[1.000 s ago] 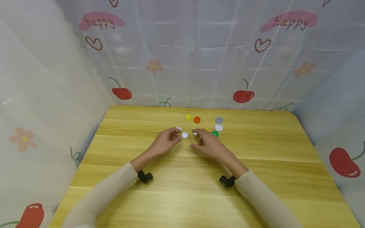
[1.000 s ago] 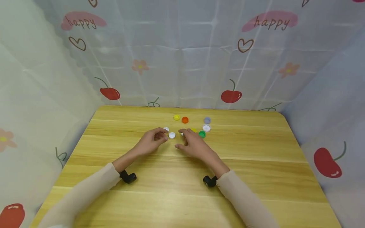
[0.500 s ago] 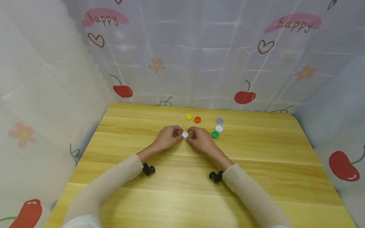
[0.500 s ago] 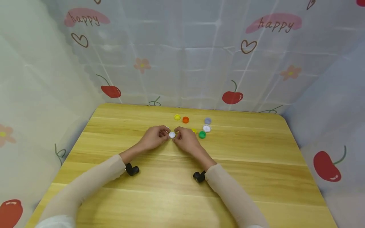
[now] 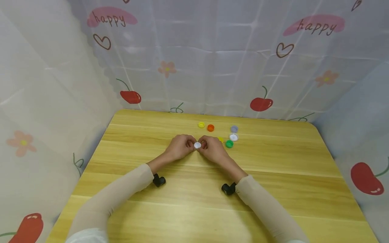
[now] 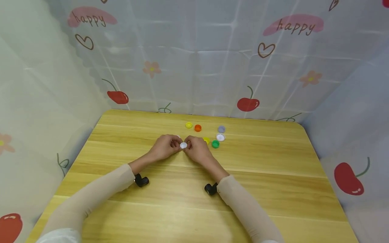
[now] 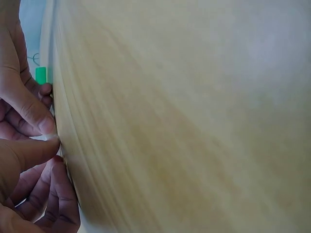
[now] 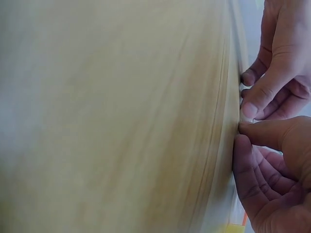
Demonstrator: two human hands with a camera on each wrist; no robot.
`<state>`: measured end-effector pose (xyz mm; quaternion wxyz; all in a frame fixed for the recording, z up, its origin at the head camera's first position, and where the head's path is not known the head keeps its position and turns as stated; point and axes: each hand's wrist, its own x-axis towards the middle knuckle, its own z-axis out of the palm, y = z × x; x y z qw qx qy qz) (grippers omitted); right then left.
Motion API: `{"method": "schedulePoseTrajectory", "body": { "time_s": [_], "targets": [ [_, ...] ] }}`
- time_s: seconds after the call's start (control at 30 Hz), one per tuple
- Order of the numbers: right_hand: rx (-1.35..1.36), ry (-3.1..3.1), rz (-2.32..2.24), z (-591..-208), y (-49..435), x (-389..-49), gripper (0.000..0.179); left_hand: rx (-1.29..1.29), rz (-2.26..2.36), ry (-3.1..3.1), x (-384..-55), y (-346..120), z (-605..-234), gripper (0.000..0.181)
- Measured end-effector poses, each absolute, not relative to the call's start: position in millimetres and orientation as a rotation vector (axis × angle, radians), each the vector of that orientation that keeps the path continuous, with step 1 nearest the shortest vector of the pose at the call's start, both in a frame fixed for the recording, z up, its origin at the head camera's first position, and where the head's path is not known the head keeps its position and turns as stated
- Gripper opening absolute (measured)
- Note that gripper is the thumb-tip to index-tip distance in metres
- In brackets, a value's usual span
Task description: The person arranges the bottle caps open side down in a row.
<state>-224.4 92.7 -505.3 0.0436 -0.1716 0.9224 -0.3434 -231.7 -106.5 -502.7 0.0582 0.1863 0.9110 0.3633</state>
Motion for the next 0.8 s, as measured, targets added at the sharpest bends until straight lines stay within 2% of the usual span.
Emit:
{"method": "schedulePoseTrajectory", "body": {
  "time_s": [0.4,0.8],
  "targets": [
    [-0.715,2.717,-1.077,-491.6,106.7,-221.6,0.022,0.647,1.213,2.681,-223.5,-115.3,-501.3,0.017],
    [-1.048,2.628,-1.139,-475.9,138.6,-193.3,0.027,0.813,1.494,2.570,-185.3,-117.3,-500.5,0.018]
  ]
}}
